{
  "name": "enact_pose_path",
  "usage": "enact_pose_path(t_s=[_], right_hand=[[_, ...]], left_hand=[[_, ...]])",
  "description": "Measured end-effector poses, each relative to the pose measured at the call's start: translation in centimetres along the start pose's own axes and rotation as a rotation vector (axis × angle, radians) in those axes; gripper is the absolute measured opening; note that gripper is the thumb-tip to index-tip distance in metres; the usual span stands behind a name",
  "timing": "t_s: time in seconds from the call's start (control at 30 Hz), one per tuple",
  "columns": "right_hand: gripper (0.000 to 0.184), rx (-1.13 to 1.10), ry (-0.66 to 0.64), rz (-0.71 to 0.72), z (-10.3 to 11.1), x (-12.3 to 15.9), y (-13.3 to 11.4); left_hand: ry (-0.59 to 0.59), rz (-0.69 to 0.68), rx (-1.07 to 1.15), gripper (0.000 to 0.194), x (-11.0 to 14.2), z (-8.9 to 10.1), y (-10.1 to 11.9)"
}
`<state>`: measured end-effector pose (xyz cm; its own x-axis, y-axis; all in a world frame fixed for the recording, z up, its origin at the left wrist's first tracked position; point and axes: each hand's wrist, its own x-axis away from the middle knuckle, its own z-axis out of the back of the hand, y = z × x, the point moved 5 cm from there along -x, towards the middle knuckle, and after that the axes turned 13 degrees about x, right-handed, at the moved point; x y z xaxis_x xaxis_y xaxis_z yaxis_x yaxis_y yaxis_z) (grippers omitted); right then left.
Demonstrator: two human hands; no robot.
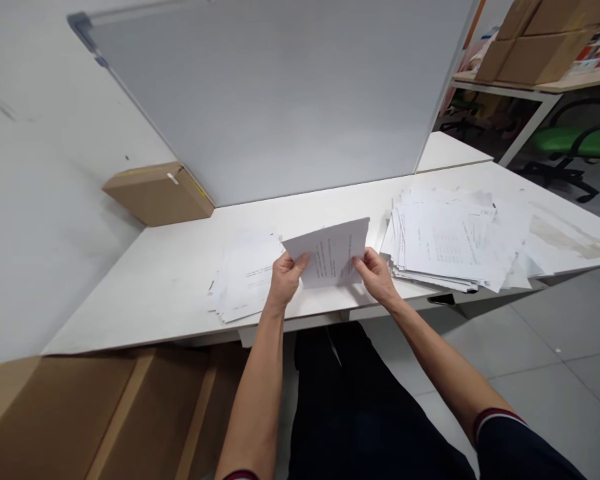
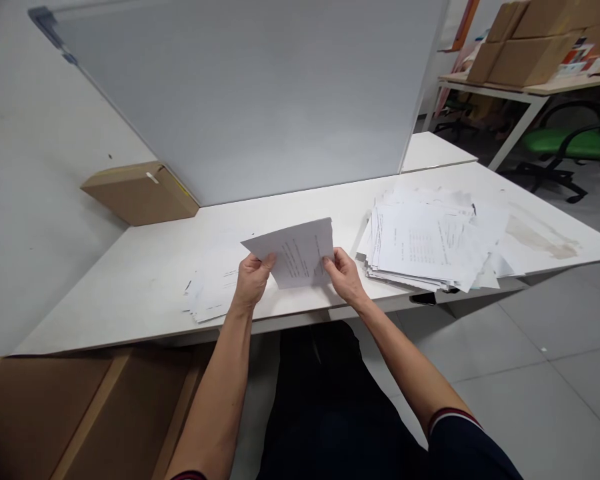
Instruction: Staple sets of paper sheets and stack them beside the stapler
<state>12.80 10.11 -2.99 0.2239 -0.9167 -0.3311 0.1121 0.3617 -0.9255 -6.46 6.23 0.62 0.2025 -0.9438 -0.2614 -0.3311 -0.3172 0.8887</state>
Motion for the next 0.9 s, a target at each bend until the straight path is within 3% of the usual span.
enact_pose_path(t_s=[0.17,0.3,0.43,0.5,0.6,0.73,0.8,0.9], right_hand=[[0.023,0.172,-0.041,0.038,0.9,-0.7,-1.7],[0.014,0.549,-0.043,0.202,2.7,-1.7,-7.0],[0.015,1.052,-0.184,0.419,2.9,-2.3,-13.0],[0.018,1.289,-0.243,0.464,2.3,-2.3,-14.5],[0.026,1.489,-0.362,0.464,0.7,-1.9,-14.1],[0.029,1.537,-0.482,0.405,-0.7,-1.4,-11.8],[0.026,1.494,-0.488,0.362,-0.3,-1.4,-11.7],[0.013,1.328,-0.386,0.298,1.8,-2.0,-12.8]], left_hand=[[0.047,0.023,0.087,0.029,-0.2,-0.9,0.5],[0.097,0.035,0.203,0.027,-0.5,-0.8,0.8],[0.163,0.064,0.19,0.026,-0.6,1.6,-0.8],[0.199,0.053,0.164,0.04,-0.5,3.1,-2.0],[0.255,0.062,0.036,0.048,0.0,4.8,-3.7],[0.265,0.102,-0.072,0.044,0.6,5.1,-4.8],[0.268,0.129,-0.063,0.041,0.6,4.9,-4.9],[0.298,0.157,0.016,0.039,0.2,4.6,-4.6]])
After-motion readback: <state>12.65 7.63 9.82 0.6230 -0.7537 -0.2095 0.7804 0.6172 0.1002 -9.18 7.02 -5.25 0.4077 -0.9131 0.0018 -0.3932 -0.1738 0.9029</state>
